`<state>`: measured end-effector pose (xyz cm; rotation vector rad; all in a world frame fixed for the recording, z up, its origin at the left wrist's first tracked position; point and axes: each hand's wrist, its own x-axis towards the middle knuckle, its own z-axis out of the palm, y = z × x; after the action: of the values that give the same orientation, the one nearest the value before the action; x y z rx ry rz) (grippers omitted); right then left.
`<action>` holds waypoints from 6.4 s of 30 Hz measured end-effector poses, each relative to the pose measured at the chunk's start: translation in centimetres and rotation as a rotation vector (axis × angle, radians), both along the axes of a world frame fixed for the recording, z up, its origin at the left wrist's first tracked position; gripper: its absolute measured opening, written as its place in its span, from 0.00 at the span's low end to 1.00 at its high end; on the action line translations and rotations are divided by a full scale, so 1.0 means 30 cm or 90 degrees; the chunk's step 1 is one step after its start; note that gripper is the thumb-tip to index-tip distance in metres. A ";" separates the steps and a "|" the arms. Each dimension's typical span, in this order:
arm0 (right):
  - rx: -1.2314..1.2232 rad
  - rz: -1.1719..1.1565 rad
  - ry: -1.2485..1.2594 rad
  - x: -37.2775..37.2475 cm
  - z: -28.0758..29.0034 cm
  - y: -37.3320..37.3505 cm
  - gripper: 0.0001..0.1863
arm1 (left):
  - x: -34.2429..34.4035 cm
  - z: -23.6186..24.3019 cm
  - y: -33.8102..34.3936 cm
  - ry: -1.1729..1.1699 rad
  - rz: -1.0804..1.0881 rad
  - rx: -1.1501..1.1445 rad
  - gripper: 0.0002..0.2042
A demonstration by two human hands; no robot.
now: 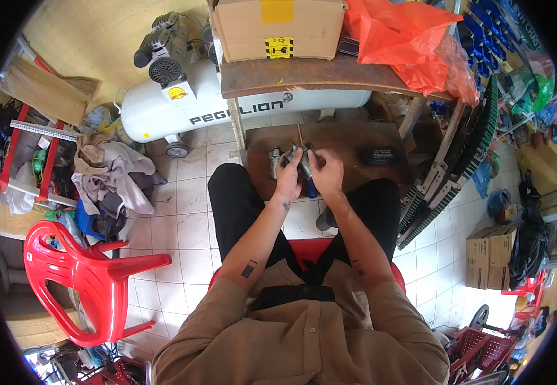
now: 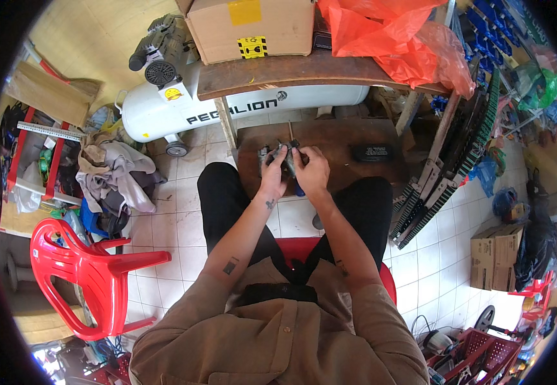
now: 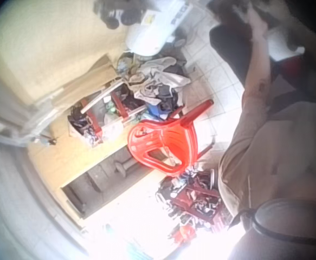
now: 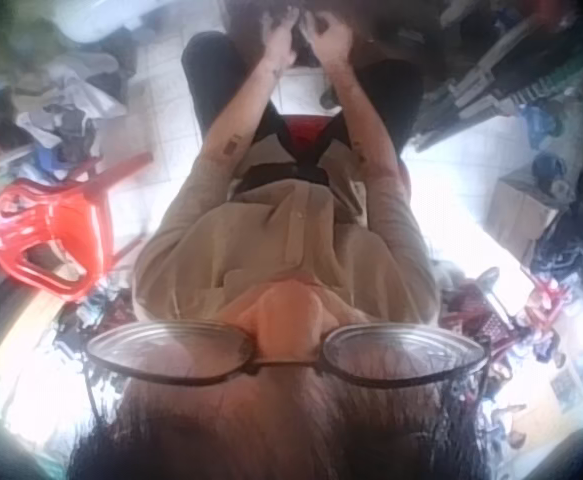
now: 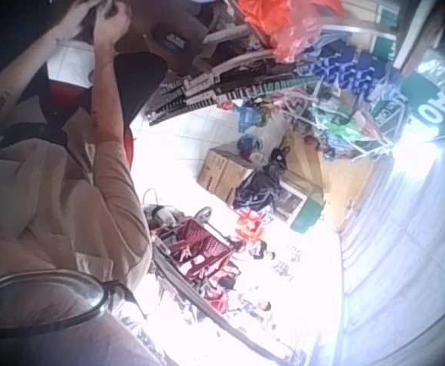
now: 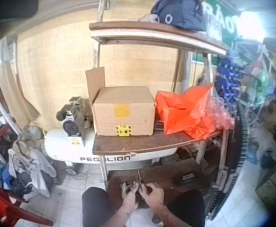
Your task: The person holds a metal part and uses a screwdriver to loosen a screw, then sets the screwdriver down and uses their fingers to unscrew and remove several screws from the part, placing the screws on a nearby bench.
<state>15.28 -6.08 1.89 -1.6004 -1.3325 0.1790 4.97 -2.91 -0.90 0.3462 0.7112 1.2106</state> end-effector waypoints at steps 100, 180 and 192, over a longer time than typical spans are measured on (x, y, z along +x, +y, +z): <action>-0.100 0.048 0.030 -0.005 0.019 0.003 0.11 | -0.009 -0.025 0.008 -0.062 0.008 -0.030 0.18; -0.339 0.130 0.012 0.130 0.192 -0.568 0.18 | -0.080 0.000 0.095 -0.199 0.068 -0.045 0.12; -0.342 0.125 0.000 0.133 0.170 -0.564 0.19 | -0.065 -0.049 0.113 -0.189 0.084 -0.053 0.15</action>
<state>19.26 -23.01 7.01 -1.8994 -1.5235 0.7051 3.01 0.46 -2.38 0.0478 0.5300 1.3184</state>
